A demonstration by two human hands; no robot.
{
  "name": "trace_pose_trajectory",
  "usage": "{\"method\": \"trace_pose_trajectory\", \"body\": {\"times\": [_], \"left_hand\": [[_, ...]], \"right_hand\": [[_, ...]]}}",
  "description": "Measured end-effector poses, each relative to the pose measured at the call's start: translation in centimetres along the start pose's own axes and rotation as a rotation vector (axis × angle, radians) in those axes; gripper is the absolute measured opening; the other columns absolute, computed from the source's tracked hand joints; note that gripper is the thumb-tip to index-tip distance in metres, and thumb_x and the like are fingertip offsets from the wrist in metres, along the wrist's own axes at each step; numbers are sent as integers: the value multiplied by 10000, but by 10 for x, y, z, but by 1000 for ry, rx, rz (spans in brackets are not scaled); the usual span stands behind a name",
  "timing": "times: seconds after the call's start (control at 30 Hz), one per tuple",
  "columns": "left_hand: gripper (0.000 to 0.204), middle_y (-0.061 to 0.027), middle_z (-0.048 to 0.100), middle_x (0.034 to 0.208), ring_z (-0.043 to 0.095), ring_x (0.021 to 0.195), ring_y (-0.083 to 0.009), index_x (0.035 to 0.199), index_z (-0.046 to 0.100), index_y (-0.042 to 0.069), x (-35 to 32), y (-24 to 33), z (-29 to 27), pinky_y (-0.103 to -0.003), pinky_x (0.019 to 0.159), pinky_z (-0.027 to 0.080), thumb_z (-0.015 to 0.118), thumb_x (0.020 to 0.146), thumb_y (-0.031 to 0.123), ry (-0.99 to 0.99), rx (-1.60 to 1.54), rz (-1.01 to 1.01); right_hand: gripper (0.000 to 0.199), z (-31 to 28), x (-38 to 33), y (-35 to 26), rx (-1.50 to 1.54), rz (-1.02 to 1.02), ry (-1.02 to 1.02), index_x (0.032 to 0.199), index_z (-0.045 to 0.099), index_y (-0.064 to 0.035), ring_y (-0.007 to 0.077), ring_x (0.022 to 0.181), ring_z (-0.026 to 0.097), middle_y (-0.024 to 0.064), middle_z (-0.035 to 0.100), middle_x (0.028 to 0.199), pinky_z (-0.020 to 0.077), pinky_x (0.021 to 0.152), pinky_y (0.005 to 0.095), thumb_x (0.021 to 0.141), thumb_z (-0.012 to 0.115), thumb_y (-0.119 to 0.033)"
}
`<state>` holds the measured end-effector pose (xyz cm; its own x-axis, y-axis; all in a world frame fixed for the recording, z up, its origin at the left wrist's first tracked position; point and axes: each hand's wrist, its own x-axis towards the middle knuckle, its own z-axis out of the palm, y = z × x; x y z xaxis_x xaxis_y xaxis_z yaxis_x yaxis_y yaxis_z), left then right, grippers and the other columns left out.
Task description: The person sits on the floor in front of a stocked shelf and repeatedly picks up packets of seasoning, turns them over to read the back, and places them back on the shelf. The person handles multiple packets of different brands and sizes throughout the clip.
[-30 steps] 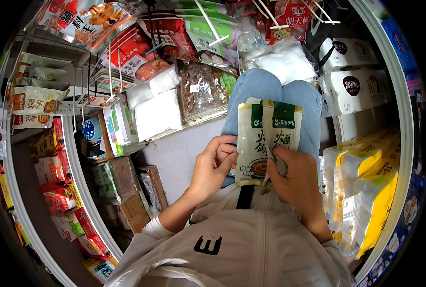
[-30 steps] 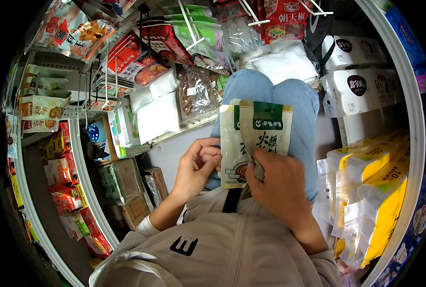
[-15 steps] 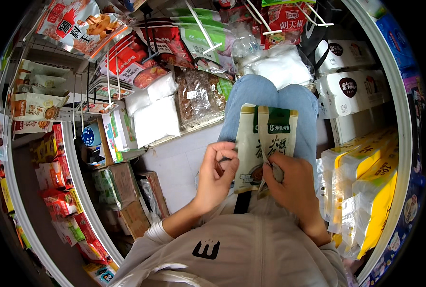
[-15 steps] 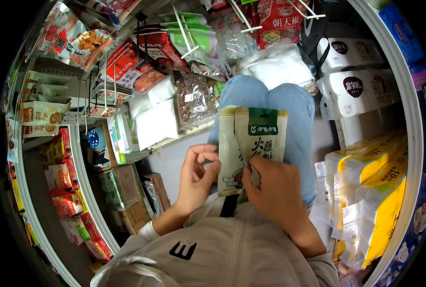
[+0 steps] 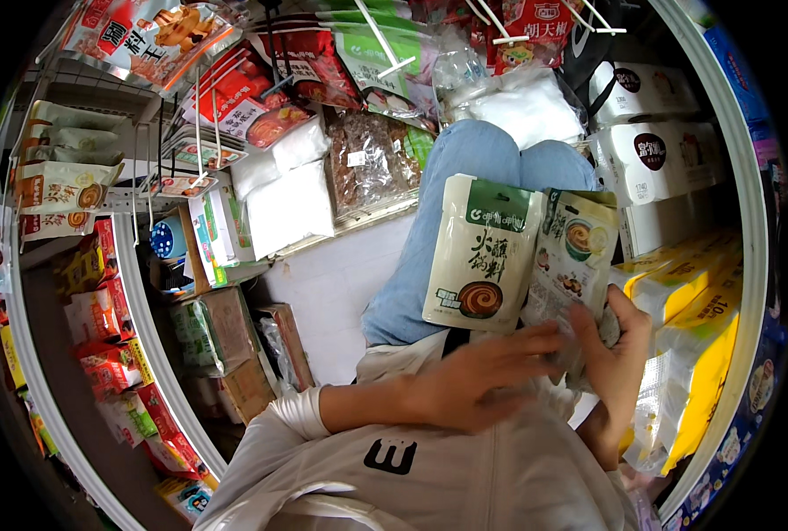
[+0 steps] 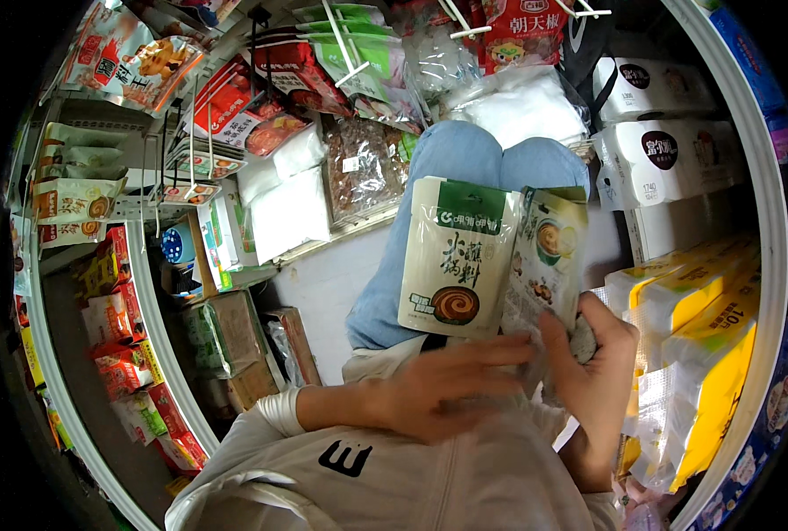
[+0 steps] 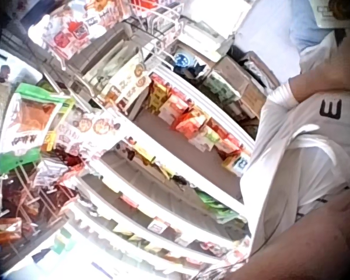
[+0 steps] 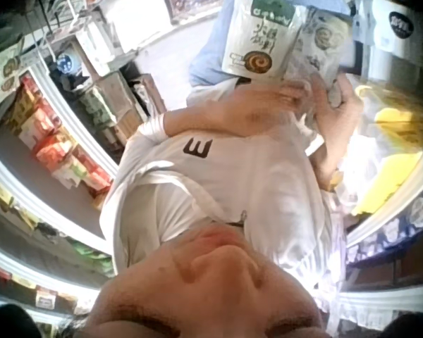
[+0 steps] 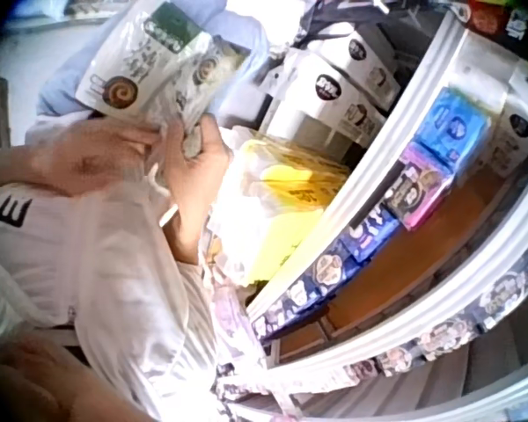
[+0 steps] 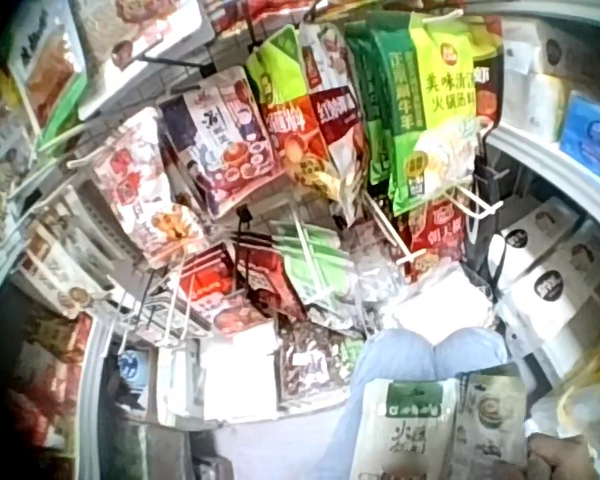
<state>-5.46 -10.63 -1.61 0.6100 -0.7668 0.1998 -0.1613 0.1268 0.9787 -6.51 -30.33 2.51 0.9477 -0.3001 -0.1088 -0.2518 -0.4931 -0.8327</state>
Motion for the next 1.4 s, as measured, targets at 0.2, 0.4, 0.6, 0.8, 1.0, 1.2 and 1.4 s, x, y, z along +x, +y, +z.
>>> {"method": "trace_pose_trajectory", "body": {"times": [0.2, 0.4, 0.6, 0.8, 1.0, 1.2, 1.4], "left_hand": [[186, -81, 654, 996, 618, 910, -160, 1100, 614, 0, -26, -35, -54, -293, 831, 507, 629, 914, 5, 748, 275, -316], [169, -6, 642, 873, 578, 780, -61, 1077, 614, -10, -34, -45, -68, -209, 720, 474, 660, 929, 57, 708, -98, -603], [122, 37, 600, 802, 532, 748, -33, 991, 611, 12, -29, -51, -65, -198, 679, 446, 693, 902, 34, 608, 243, -679], [96, 32, 593, 798, 523, 735, -37, 966, 597, 15, -31, -52, -59, -197, 679, 437, 676, 915, 29, 661, 192, -594], [81, 17, 620, 818, 557, 741, -47, 1009, 589, 12, -33, -51, -60, -204, 679, 452, 636, 943, 23, 643, -35, -609], [106, -9, 637, 868, 571, 767, -60, 1051, 595, 1, -30, -51, -61, -216, 703, 474, 606, 976, 75, 697, 43, -546], [135, -30, 655, 871, 590, 758, -76, 1061, 609, -18, -31, -44, -61, -224, 696, 495, 598, 981, 90, 796, -126, -510]], "right_hand": [[95, -8, 0, 15, 36, -17, 64, 890, 668, 33, 94, 577, 477, 67, 593, 636, 409, 563, 254, 804, 699, 6], [113, -11, 1, 21, 101, 71, 23, 915, 684, 42, 72, 574, 491, 65, 624, 644, 415, 551, 249, 810, 697, 3], [123, -19, 1, 25, 88, 109, -10, 941, 699, 48, 66, 645, 541, 64, 674, 711, 451, 603, 250, 837, 692, -18], [152, -28, 7, 50, 340, 243, -47, 995, 725, 30, 85, 764, 598, 31, 714, 845, 488, 721, 249, 856, 694, -26], [161, -34, 8, 35, 329, 259, -58, 989, 731, 22, 79, 748, 597, 35, 719, 831, 485, 699, 237, 835, 715, -22], [118, 9, 10, -15, 201, -49, -231, 899, 719, 11, 164, 599, 641, 136, 696, 718, 479, 569, 296, 821, 736, -76], [158, 14, 24, 8, -115, 26, -150, 878, 718, -11, 314, 595, 637, 187, 676, 726, 474, 559, 352, 819, 753, -154]]}}
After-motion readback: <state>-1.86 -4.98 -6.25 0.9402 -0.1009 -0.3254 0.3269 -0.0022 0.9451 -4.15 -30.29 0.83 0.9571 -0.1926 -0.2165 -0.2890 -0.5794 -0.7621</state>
